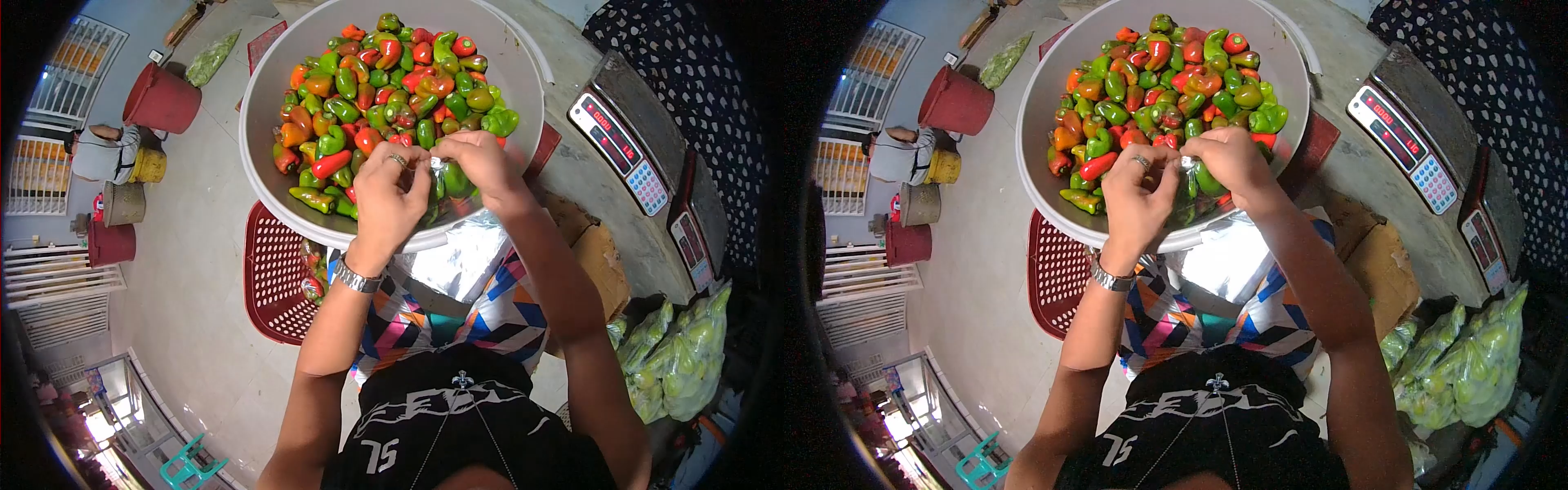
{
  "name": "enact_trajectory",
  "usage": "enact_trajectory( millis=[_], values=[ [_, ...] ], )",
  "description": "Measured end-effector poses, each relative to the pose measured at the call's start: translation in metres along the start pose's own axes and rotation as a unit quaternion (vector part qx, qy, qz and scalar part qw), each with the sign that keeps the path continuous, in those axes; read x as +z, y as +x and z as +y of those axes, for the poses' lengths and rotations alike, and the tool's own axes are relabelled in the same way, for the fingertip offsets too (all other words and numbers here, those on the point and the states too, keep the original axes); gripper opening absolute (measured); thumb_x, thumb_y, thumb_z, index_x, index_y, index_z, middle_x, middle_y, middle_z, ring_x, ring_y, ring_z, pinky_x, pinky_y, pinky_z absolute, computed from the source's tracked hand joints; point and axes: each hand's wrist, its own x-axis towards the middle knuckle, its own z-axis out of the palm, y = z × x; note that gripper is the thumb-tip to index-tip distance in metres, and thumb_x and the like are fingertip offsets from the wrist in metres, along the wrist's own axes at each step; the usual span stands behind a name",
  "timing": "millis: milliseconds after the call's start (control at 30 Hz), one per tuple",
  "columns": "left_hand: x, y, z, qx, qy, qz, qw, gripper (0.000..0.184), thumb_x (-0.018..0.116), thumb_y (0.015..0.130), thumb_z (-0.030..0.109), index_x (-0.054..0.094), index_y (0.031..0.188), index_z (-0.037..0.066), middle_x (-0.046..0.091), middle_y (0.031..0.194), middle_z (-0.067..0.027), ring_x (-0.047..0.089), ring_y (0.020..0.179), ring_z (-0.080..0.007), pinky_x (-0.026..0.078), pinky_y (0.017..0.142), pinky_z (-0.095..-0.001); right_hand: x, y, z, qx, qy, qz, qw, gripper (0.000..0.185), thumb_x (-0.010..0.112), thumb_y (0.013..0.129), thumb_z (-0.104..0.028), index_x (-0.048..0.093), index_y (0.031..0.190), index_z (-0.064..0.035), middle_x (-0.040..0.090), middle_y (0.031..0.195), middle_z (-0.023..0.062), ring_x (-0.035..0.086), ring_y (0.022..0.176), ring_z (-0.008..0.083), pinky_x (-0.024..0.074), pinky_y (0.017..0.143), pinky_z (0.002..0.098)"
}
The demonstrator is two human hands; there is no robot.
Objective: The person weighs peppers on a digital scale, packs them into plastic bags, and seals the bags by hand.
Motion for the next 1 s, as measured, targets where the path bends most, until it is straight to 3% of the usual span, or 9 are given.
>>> enact_trajectory(
  millis=[33,333,433,567,667,733,800,933,1000],
  values=[
    [-0.001,-0.001,0.001,0.012,0.001,-0.004,1.000,0.005,0.074,0.089,0.004,0.073,0.092,0.000,0.067,0.085,-0.0064,0.062,0.064,-0.0117,0.049,0.058,-0.0277,-0.001,-0.002,-0.001,0.001,0.006,-0.002,1.000,0.019,0.070,0.089,-0.009,0.076,0.096,0.0078,0.074,0.090,0.0097,0.066,0.082,0.0135,0.0517,0.076,0.0286],
    [-0.004,0.014,0.003,0.121,0.234,-0.080,0.961,0.015,0.079,0.076,0.013,0.077,0.088,0.005,0.066,0.084,-0.0097,0.067,0.066,-0.0294,0.055,0.062,-0.0394,0.002,-0.003,-0.003,0.041,0.040,0.006,0.998,0.015,0.070,0.089,-0.004,0.075,0.096,0.0074,0.074,0.091,0.0102,0.067,0.081,0.0146,0.0525,0.074,0.0287],
    [0.002,0.019,-0.002,0.120,0.244,-0.095,0.957,0.016,0.078,0.074,0.014,0.076,0.087,0.005,0.065,0.084,-0.0102,0.067,0.068,-0.0317,0.055,0.062,-0.0418,-0.002,0.004,-0.001,0.081,0.067,0.005,0.994,0.014,0.069,0.089,-0.004,0.074,0.096,0.0076,0.073,0.090,0.0102,0.068,0.081,0.0155,0.0532,0.073,0.0302],
    [0.012,0.033,-0.016,0.143,0.208,-0.101,0.962,0.018,0.077,0.071,0.012,0.074,0.087,0.004,0.065,0.085,-0.0121,0.067,0.070,-0.0338,0.055,0.063,-0.0423,-0.010,0.011,-0.008,0.125,0.098,0.002,0.987,0.013,0.069,0.089,-0.003,0.073,0.095,0.0076,0.073,0.091,0.0095,0.068,0.082,0.0165,0.0537,0.074,0.0322],
    [0.012,0.044,-0.019,0.129,0.195,-0.120,0.965,0.019,0.077,0.074,0.012,0.073,0.090,0.001,0.068,0.086,-0.0092,0.069,0.069,-0.0264,0.055,0.065,-0.0379,-0.014,0.015,-0.001,0.090,0.094,-0.027,0.991,0.012,0.071,0.090,-0.005,0.074,0.094,0.0065,0.072,0.092,0.0088,0.068,0.083,0.0167,0.0532,0.078,0.0324],
    [0.011,0.047,-0.026,0.012,0.049,-0.115,0.992,0.021,0.078,0.078,0.012,0.072,0.094,0.000,0.069,0.087,-0.0049,0.067,0.069,-0.0186,0.054,0.065,-0.0342,-0.013,0.019,0.000,0.020,0.028,-0.028,0.999,0.012,0.072,0.091,-0.006,0.074,0.093,0.0059,0.071,0.094,0.0091,0.067,0.085,0.0166,0.0524,0.081,0.0322],
    [-0.001,0.049,-0.019,-0.122,-0.041,-0.153,0.980,0.022,0.077,0.087,0.013,0.072,0.101,-0.003,0.068,0.087,0.0011,0.061,0.072,-0.0074,0.051,0.066,-0.0276,-0.010,0.015,0.004,-0.068,-0.075,0.005,0.995,0.012,0.073,0.091,-0.007,0.075,0.092,0.0057,0.071,0.096,0.0100,0.066,0.089,0.0167,0.0515,0.083,0.0319],
    [-0.010,0.047,-0.027,-0.216,-0.135,-0.221,0.941,0.020,0.075,0.092,0.015,0.072,0.098,-0.003,0.069,0.079,-0.0021,0.063,0.067,-0.0094,0.052,0.063,-0.0260,-0.005,0.010,0.005,-0.192,-0.205,0.046,0.959,0.013,0.077,0.089,-0.007,0.075,0.091,0.0061,0.069,0.097,0.0106,0.066,0.094,0.0176,0.0511,0.086,0.0330],
    [-0.016,0.044,-0.030,-0.253,-0.182,-0.234,0.921,0.019,0.073,0.094,0.015,0.072,0.098,-0.003,0.070,0.080,-0.0038,0.064,0.066,-0.0107,0.053,0.062,-0.0259,-0.003,0.011,0.006,-0.184,-0.179,0.026,0.966,0.014,0.079,0.088,-0.008,0.076,0.091,0.0051,0.069,0.097,0.0100,0.066,0.093,0.0176,0.0517,0.085,0.0329]
  ],
)
